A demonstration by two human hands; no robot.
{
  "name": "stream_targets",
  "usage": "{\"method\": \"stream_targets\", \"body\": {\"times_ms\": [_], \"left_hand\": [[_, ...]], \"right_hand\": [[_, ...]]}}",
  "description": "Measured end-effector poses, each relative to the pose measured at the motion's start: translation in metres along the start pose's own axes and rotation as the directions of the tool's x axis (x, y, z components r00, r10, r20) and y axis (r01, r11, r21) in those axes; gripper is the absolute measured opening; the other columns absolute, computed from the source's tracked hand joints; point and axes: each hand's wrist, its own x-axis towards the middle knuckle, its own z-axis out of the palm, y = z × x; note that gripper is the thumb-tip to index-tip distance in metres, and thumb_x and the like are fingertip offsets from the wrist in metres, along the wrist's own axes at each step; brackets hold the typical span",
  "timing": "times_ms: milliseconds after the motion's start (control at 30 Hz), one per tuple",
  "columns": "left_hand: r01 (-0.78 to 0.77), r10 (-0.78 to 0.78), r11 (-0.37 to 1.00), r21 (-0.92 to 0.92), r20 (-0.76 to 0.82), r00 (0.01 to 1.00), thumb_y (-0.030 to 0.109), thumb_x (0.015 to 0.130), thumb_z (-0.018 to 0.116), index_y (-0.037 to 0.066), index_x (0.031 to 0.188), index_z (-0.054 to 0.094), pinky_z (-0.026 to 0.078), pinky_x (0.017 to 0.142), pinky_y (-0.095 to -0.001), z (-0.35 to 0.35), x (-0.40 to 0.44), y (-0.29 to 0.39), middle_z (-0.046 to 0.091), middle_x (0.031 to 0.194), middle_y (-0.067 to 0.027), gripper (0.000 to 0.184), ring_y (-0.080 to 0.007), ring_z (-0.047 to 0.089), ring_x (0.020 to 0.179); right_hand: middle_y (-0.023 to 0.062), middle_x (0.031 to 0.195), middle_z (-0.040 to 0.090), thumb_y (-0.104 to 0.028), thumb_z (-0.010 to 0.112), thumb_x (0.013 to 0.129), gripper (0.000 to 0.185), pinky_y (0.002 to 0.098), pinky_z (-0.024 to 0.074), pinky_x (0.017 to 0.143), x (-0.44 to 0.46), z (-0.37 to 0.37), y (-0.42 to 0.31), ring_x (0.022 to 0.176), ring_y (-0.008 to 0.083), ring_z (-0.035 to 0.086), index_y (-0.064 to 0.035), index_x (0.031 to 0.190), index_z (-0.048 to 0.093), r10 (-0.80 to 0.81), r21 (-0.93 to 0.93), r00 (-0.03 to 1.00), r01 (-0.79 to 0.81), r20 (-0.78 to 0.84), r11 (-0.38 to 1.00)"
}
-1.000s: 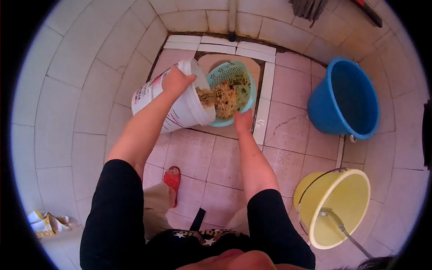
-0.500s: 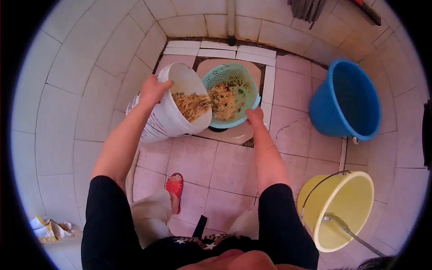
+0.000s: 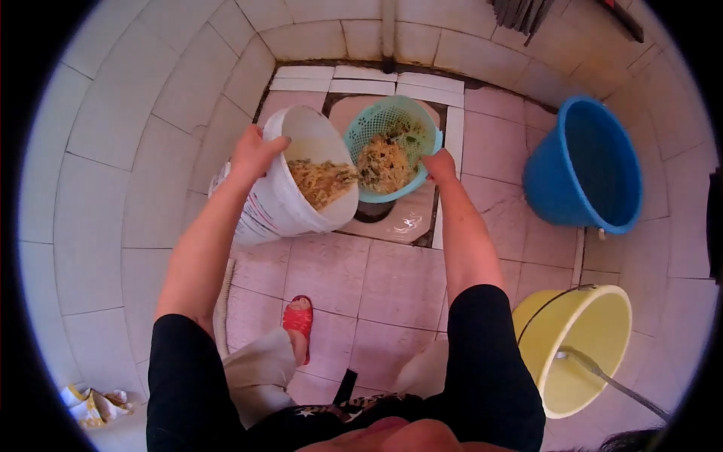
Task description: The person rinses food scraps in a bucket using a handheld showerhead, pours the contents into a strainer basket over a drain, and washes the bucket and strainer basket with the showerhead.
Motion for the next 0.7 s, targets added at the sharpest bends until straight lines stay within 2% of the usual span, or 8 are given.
{"method": "stream_targets", "body": {"times_ms": [133,233,300,433,567,633,667,700], "left_hand": [[-0.031,0.032,0.999,0.022,-0.037,0.999,0.039,0.064,0.071,-0.006,0.102,0.05,0.049,0.048,-0.0356,0.0,-0.001,-0.002,0.062,0.084,-0.0184,0.063,-0.0247,0.063,0.065],[-0.02,0.02,0.999,0.049,-0.001,1.0,0.039,0.064,0.071,-0.007,0.103,0.05,0.05,0.049,-0.0361,-0.001,-0.002,0.002,0.062,0.085,-0.0189,0.064,-0.0252,0.063,0.067],[-0.011,0.011,0.998,0.055,0.003,1.0,0.039,0.064,0.07,-0.007,0.102,0.05,0.051,0.051,-0.0364,-0.002,-0.003,0.004,0.062,0.085,-0.0194,0.063,-0.0259,0.064,0.068],[-0.014,0.013,0.997,0.076,0.016,1.0,0.04,0.064,0.07,-0.007,0.102,0.05,0.051,0.053,-0.0368,-0.001,-0.01,0.012,0.063,0.084,-0.0205,0.064,-0.0267,0.064,0.067],[-0.058,0.063,0.994,0.088,-0.053,0.997,0.04,0.065,0.069,-0.008,0.103,0.05,0.051,0.053,-0.0371,0.009,0.008,-0.008,0.063,0.086,-0.0222,0.064,-0.027,0.065,0.065],[-0.076,0.082,0.993,0.089,-0.07,0.994,0.04,0.065,0.069,-0.009,0.103,0.05,0.051,0.054,-0.0372,0.008,0.007,-0.004,0.063,0.086,-0.0228,0.065,-0.0272,0.065,0.065],[-0.051,0.055,0.996,0.066,-0.049,0.997,0.041,0.065,0.069,-0.009,0.104,0.05,0.051,0.054,-0.0371,0.006,0.006,-0.002,0.063,0.087,-0.0229,0.066,-0.0274,0.065,0.066],[-0.026,0.028,0.999,0.044,-0.027,0.999,0.041,0.066,0.07,-0.009,0.105,0.05,0.051,0.054,-0.037,0.004,0.004,0.0,0.063,0.087,-0.0231,0.066,-0.0277,0.065,0.066]], "right_hand": [[0.0208,0.091,0.064,-0.016,0.06,0.074,0.038,0.0382,0.0527,0.058,-0.003,0.014,0.001,0.065,0.0304,0.066,0.0065,0.103,0.053,-0.006,0.044,0.998,0.009,-0.069,0.999],[0.0202,0.087,0.064,-0.017,0.06,0.075,0.038,0.0383,0.0524,0.056,-0.007,0.024,0.008,0.063,0.0302,0.065,0.0069,0.103,0.051,-0.015,0.084,0.993,0.025,-0.121,0.996],[0.0146,0.071,0.062,-0.021,0.068,0.075,0.033,0.034,0.0453,0.039,-0.011,0.035,0.014,0.045,0.0214,0.057,0.0047,0.091,0.056,-0.043,0.176,0.97,0.087,-0.24,0.981],[0.0139,0.074,0.062,-0.024,0.068,0.076,0.033,0.034,0.0452,0.039,-0.025,0.045,0.019,0.046,0.0214,0.057,0.0023,0.09,0.055,-0.024,0.274,0.972,0.089,-0.232,0.957],[0.0121,0.073,0.06,-0.025,0.065,0.077,0.033,0.0349,0.0456,0.038,-0.046,0.04,0.009,0.045,0.0212,0.055,-0.0001,0.096,0.053,-0.006,0.327,0.984,0.064,-0.175,0.943],[0.0121,0.074,0.06,-0.022,0.064,0.077,0.032,0.0361,0.0473,0.038,-0.055,0.035,0.003,0.045,0.0225,0.056,-0.0001,0.097,0.052,0.09,0.377,0.994,-0.059,-0.065,0.924],[0.0131,0.076,0.06,-0.02,0.062,0.077,0.033,0.0374,0.0484,0.038,-0.064,0.031,0.005,0.049,0.0246,0.06,-0.0002,0.101,0.05,-0.031,0.419,0.997,0.058,-0.07,0.906],[0.0131,0.076,0.06,-0.02,0.062,0.077,0.033,0.0374,0.0484,0.038,-0.064,0.032,0.01,0.049,0.0246,0.06,-0.0002,0.101,0.05,-0.034,0.418,0.996,0.064,-0.078,0.906]]}}
